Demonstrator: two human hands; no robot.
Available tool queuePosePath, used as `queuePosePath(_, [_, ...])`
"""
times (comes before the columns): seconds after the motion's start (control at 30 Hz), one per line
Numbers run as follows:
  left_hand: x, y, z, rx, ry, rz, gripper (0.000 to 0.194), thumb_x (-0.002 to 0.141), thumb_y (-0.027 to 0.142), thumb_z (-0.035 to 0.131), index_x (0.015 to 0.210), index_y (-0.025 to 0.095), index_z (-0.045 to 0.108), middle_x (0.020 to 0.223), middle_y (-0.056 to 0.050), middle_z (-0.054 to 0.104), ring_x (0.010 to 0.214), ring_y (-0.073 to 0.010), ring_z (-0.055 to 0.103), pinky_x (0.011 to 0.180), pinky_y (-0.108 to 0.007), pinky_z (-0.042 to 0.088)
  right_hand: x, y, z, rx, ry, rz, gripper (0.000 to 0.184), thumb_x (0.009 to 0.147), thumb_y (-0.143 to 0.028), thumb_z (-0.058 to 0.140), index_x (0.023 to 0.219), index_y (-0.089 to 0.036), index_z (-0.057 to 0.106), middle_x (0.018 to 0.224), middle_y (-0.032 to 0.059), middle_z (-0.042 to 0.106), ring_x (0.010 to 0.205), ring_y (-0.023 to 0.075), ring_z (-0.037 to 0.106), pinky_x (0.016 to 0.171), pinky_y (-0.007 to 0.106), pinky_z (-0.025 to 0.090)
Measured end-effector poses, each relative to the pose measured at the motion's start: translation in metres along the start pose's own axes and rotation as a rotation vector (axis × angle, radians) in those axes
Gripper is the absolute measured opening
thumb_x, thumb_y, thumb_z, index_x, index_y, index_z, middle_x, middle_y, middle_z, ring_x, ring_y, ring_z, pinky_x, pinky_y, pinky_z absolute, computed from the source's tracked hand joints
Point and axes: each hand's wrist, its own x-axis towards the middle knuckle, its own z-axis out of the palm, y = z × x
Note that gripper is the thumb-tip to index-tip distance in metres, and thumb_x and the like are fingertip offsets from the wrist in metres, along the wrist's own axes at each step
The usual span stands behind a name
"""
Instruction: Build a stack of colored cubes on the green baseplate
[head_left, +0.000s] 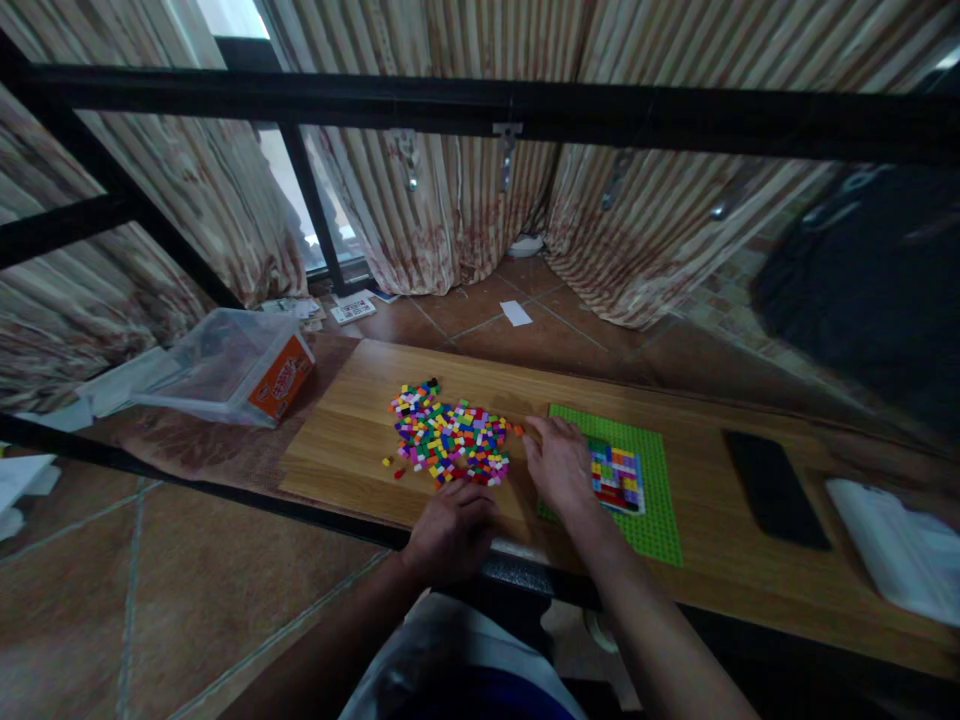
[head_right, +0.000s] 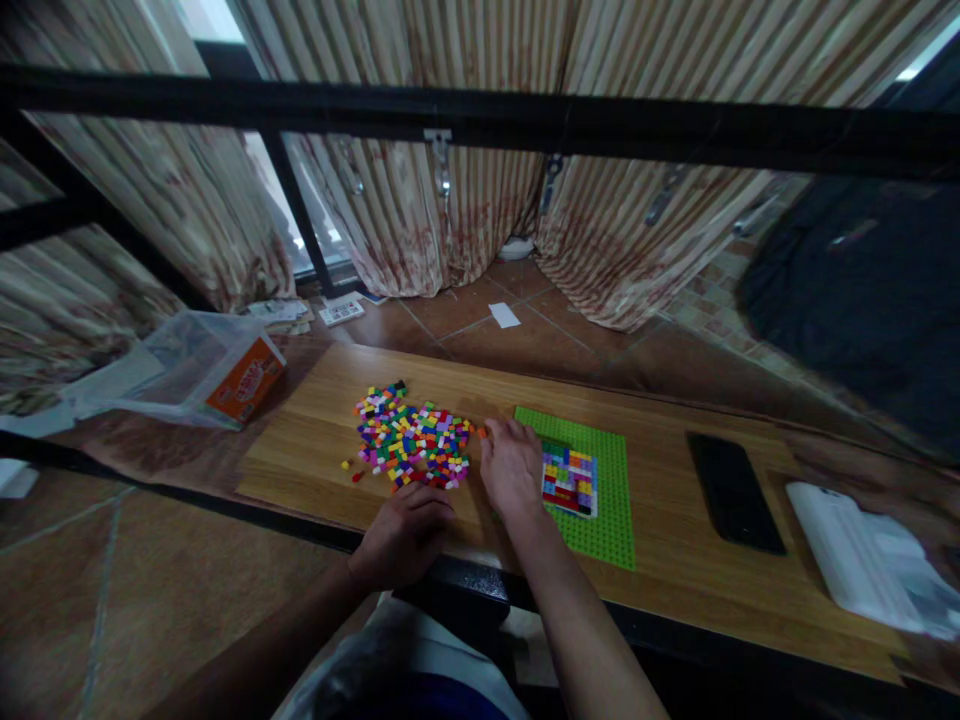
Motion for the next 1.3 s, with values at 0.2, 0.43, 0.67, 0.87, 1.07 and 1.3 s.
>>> queuePosePath(0.2, [-0.001, -0.001, -0.001, -0.004, -0.021, -0.008, 0.016, 0.082, 0.014, 0.059, 0.096, 0.021, 0.064, 0.103, -0.007, 0.068, 0.093, -0.0219, 0.062, 0.082, -0.038, 0.050, 0.023, -0.016, 0.019, -0.102, -0.197, 0.109, 0.025, 0.094, -0.024, 0.047, 0.106, -0.017, 0.068, 0.111, 0.0130, 0.066, 0.106, 0.0244, 0.057, 0.091, 0.033, 0.040])
queuePosePath(0.43, [0.001, 0.001, -0.004, -0.027, -0.034, -0.027, 0.013, 0.085, 0.016, 0.058, 0.096, 0.021, 0.064, 0.102, -0.007, 0.067, 0.093, -0.0214, 0.062, 0.082, -0.037, 0.051, 0.001, -0.017, 0.005, 0.028, -0.131, 0.132, 0.029, 0.094, -0.017, 0.041, 0.103, -0.018, 0.068, 0.104, 0.0111, 0.068, 0.095, 0.0212, 0.062, 0.084, 0.032, 0.045])
queuePosePath(0.67, [0.000, -0.002, -0.004, -0.012, -0.041, -0.019, 0.016, 0.085, 0.014, 0.058, 0.098, 0.022, 0.064, 0.105, -0.007, 0.067, 0.095, -0.0219, 0.062, 0.082, -0.037, 0.051, -0.062, 0.005, -0.020, 0.864, 0.116, 0.272, 0.026, 0.090, -0.041, 0.055, 0.096, -0.022, 0.071, 0.094, 0.0065, 0.071, 0.084, 0.0195, 0.068, 0.079, 0.036, 0.054])
queuePosePath(0.87, [0.002, -0.001, -0.005, -0.013, -0.052, -0.017, 0.017, 0.086, 0.015, 0.058, 0.100, 0.022, 0.064, 0.104, -0.006, 0.067, 0.094, -0.0209, 0.062, 0.083, -0.037, 0.051, -0.097, 0.053, -0.045, 1.151, 0.218, 0.608, 0.041, 0.066, -0.046, 0.081, 0.098, -0.022, 0.072, 0.091, 0.0044, 0.075, 0.079, 0.0188, 0.069, 0.077, 0.037, 0.056])
queuePosePath(1.07, [0.002, -0.001, -0.004, 0.008, -0.036, -0.012, 0.016, 0.085, 0.014, 0.059, 0.098, 0.021, 0.064, 0.102, -0.005, 0.068, 0.094, -0.0205, 0.062, 0.083, -0.037, 0.051, -0.104, 0.096, -0.054, 0.839, 0.282, 0.590, 0.045, 0.071, -0.052, 0.076, 0.102, -0.020, 0.073, 0.091, 0.0074, 0.074, 0.082, 0.0210, 0.068, 0.078, 0.039, 0.056])
queuePosePath(1.3, [0.003, 0.002, -0.005, 0.020, -0.034, -0.010, 0.016, 0.085, 0.015, 0.058, 0.098, 0.022, 0.066, 0.101, -0.006, 0.068, 0.092, -0.0207, 0.062, 0.081, -0.038, 0.051, -0.083, 0.108, -0.037, 0.613, 0.305, 0.348, 0.037, 0.077, -0.055, 0.070, 0.100, -0.027, 0.077, 0.118, 0.0079, 0.063, 0.110, 0.0232, 0.060, 0.096, 0.044, 0.049])
